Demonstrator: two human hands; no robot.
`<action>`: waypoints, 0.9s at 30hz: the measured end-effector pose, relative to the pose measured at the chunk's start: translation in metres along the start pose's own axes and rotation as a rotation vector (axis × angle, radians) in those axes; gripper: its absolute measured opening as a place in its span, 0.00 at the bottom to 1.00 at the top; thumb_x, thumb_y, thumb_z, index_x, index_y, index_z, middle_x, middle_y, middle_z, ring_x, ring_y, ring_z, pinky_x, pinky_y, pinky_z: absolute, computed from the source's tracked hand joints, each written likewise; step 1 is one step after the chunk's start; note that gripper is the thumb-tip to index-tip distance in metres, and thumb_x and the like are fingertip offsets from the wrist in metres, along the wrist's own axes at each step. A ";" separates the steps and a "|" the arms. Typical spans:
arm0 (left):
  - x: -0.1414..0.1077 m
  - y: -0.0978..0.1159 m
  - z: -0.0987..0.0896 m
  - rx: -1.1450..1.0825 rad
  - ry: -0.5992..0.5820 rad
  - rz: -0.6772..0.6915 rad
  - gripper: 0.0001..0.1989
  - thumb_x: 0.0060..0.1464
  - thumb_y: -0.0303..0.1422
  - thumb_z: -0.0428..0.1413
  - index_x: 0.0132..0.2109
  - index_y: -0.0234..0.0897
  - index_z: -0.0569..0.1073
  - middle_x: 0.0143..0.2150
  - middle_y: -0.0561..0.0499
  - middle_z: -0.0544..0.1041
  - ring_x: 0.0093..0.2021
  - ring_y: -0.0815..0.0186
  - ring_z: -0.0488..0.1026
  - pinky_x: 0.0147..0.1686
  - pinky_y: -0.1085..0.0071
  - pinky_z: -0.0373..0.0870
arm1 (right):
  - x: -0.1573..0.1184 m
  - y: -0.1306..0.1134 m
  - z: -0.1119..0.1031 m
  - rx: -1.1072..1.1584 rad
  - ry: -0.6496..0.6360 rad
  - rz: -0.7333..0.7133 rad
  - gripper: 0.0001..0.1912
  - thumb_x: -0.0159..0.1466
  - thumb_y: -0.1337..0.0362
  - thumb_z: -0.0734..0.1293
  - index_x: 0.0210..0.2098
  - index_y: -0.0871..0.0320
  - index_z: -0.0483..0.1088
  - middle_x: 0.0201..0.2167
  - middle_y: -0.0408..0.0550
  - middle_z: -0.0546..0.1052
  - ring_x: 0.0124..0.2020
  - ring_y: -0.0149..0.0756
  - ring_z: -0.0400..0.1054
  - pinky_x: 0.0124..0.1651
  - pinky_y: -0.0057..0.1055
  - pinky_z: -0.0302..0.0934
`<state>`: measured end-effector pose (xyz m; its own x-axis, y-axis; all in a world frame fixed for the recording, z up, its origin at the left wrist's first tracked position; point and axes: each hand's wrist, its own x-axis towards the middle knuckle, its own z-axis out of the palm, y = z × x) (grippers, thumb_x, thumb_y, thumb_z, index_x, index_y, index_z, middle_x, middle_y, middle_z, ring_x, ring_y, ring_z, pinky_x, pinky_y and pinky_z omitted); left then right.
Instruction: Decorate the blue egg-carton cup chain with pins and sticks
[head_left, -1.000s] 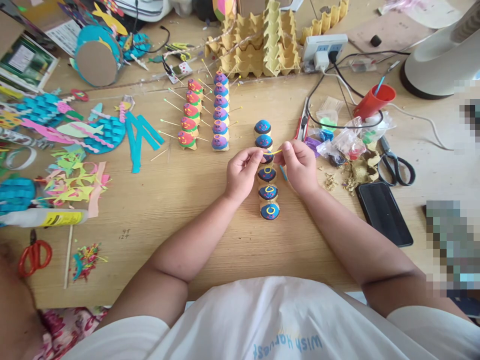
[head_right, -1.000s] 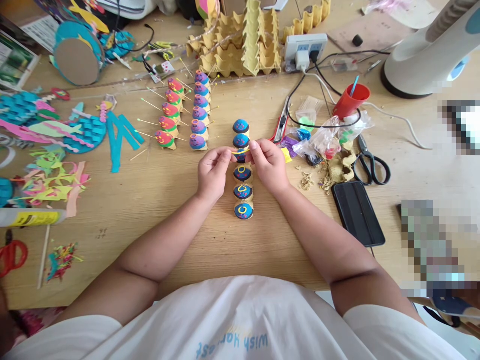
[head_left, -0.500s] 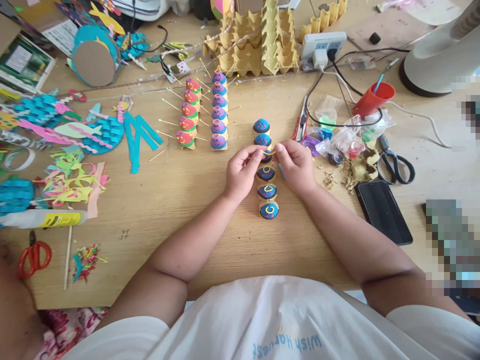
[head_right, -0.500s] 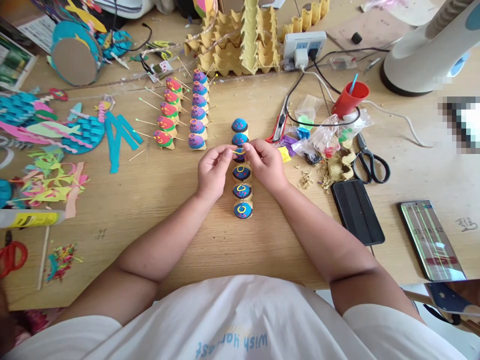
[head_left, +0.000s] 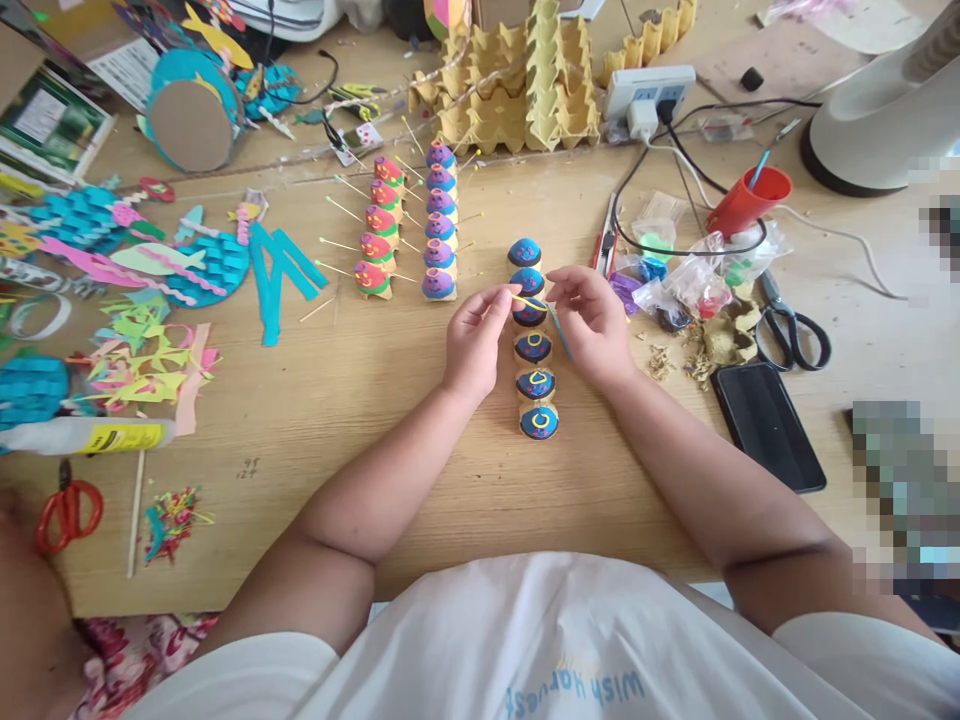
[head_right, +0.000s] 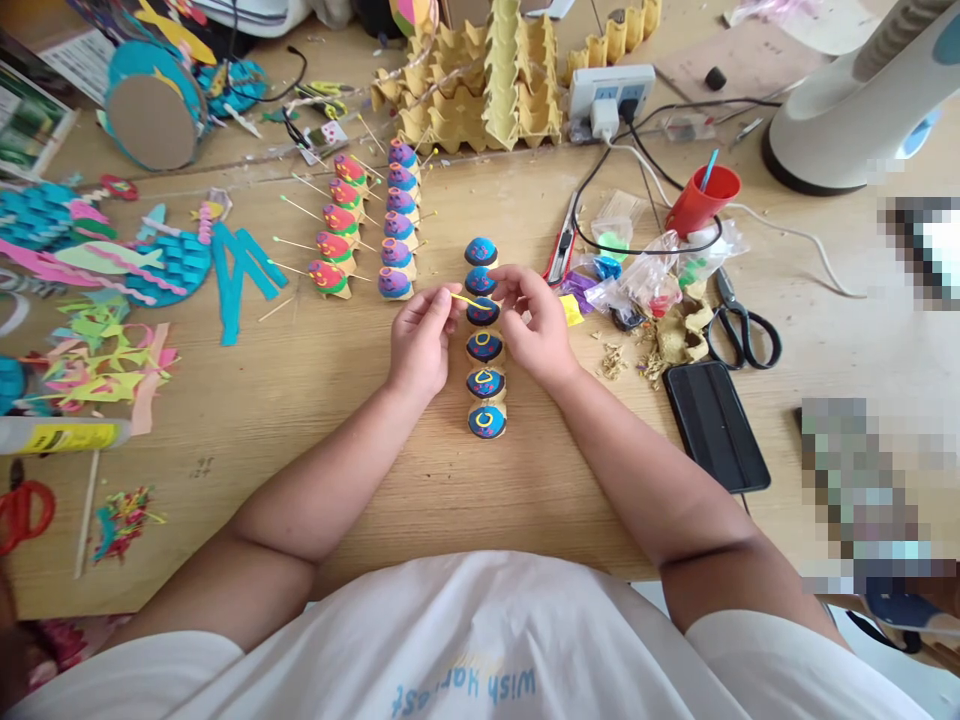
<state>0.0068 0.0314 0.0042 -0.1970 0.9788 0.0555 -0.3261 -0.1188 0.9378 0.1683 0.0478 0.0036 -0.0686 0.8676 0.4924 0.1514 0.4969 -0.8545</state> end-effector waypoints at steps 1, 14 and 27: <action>0.001 0.000 0.000 -0.007 0.005 -0.010 0.17 0.57 0.50 0.69 0.43 0.42 0.85 0.35 0.53 0.85 0.34 0.73 0.76 0.37 0.74 0.71 | 0.000 0.000 0.000 -0.030 -0.031 -0.023 0.11 0.71 0.60 0.69 0.52 0.50 0.74 0.39 0.45 0.78 0.38 0.37 0.72 0.40 0.36 0.68; 0.001 0.000 -0.003 0.017 -0.040 0.001 0.20 0.57 0.55 0.67 0.42 0.44 0.85 0.36 0.53 0.83 0.34 0.71 0.75 0.33 0.72 0.68 | 0.002 -0.005 -0.002 -0.145 -0.052 -0.151 0.10 0.73 0.53 0.71 0.41 0.53 0.77 0.37 0.46 0.79 0.35 0.34 0.70 0.37 0.34 0.65; -0.003 -0.003 -0.002 0.150 -0.159 0.145 0.24 0.53 0.56 0.70 0.49 0.47 0.81 0.43 0.52 0.83 0.43 0.69 0.79 0.46 0.72 0.76 | 0.003 -0.011 -0.002 -0.086 -0.060 -0.075 0.14 0.72 0.48 0.71 0.39 0.52 0.76 0.37 0.47 0.78 0.35 0.35 0.69 0.39 0.36 0.66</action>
<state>0.0067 0.0287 0.0007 -0.0801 0.9686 0.2352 -0.1615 -0.2454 0.9559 0.1687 0.0445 0.0148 -0.1409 0.8290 0.5413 0.2276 0.5592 -0.7972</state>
